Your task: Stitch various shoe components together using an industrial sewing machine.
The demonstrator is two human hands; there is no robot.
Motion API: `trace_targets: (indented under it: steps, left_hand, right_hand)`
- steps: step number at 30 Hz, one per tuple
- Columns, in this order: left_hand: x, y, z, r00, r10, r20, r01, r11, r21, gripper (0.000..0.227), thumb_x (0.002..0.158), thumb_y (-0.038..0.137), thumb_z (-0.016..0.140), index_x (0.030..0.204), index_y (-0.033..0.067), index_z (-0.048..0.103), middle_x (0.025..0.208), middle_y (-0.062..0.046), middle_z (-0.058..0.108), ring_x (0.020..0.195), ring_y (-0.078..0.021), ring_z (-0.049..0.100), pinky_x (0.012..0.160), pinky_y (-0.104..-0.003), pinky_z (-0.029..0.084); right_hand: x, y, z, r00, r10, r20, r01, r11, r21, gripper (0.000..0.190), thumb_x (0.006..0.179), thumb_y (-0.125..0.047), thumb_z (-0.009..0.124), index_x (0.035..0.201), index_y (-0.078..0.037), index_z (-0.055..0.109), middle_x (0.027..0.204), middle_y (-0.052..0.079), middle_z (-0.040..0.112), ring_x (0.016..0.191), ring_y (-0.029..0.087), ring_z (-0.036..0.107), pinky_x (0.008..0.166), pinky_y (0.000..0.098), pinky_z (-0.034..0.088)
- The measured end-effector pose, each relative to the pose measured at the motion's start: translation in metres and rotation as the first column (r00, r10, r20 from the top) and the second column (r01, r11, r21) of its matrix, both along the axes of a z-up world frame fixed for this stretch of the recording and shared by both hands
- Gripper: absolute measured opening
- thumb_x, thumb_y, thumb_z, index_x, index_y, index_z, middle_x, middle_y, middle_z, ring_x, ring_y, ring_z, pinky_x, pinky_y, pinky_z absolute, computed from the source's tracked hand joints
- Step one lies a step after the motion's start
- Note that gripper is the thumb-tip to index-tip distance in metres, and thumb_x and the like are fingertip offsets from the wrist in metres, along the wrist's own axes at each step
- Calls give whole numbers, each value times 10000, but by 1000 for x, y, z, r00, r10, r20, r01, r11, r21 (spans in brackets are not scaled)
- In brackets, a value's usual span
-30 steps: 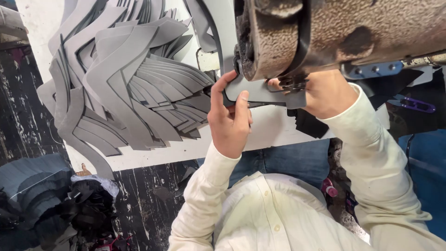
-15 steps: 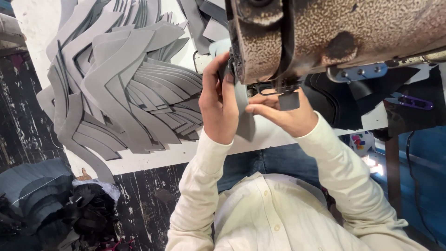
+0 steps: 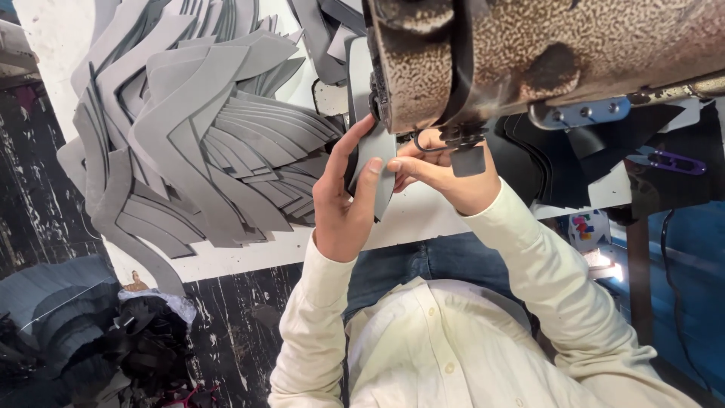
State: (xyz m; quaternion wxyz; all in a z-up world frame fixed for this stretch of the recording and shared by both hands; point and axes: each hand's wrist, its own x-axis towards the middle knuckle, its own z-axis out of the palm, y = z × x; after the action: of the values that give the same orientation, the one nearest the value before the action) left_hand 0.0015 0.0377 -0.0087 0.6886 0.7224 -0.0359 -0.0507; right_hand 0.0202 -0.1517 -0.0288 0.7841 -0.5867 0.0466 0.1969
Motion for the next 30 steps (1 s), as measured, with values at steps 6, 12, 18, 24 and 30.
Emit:
trace_targets:
  steps: [6,12,18,24,30]
  left_hand:
    - [6,1,1,998,-55,-28,50,985,-165,437,1104,-3,533,1534,5,453,1241,-12,649,1029,-21,584,868,-172,492]
    - [12,0,9,986,-41,-164,0,971,-239,431,1072,28,525,1497,24,455,1250,24,632,707,10,505,534,-179,433]
    - [14,-8,0,984,7,-176,-54,962,-266,352,1067,44,549,1415,31,503,1009,13,675,632,3,488,509,-184,397]
    - [27,-29,-17,978,140,-154,-186,918,-351,232,1074,42,565,1306,39,556,945,14,639,656,-1,482,528,-184,369]
    - [42,-48,-33,951,307,-20,-293,885,-361,152,1127,35,533,1268,48,590,951,31,584,793,-21,471,680,-196,399]
  right_hand:
    - [0,7,-5,997,-70,-28,70,998,-1,159,926,-28,735,1024,85,680,898,146,739,788,230,759,738,355,650]
    - [-1,9,-13,993,-113,-31,113,994,5,174,936,-62,723,1043,68,680,922,120,724,799,206,751,720,353,651]
    - [-1,9,-11,990,-99,100,106,993,-60,162,982,-85,705,1068,49,727,941,108,746,822,178,738,695,295,602]
    - [1,16,1,971,-166,169,192,969,-153,148,974,-105,711,1032,23,758,959,78,763,786,133,731,602,230,514]
    - [1,17,6,966,-229,119,248,953,-177,128,964,-93,737,1009,24,759,850,85,754,709,120,714,580,222,497]
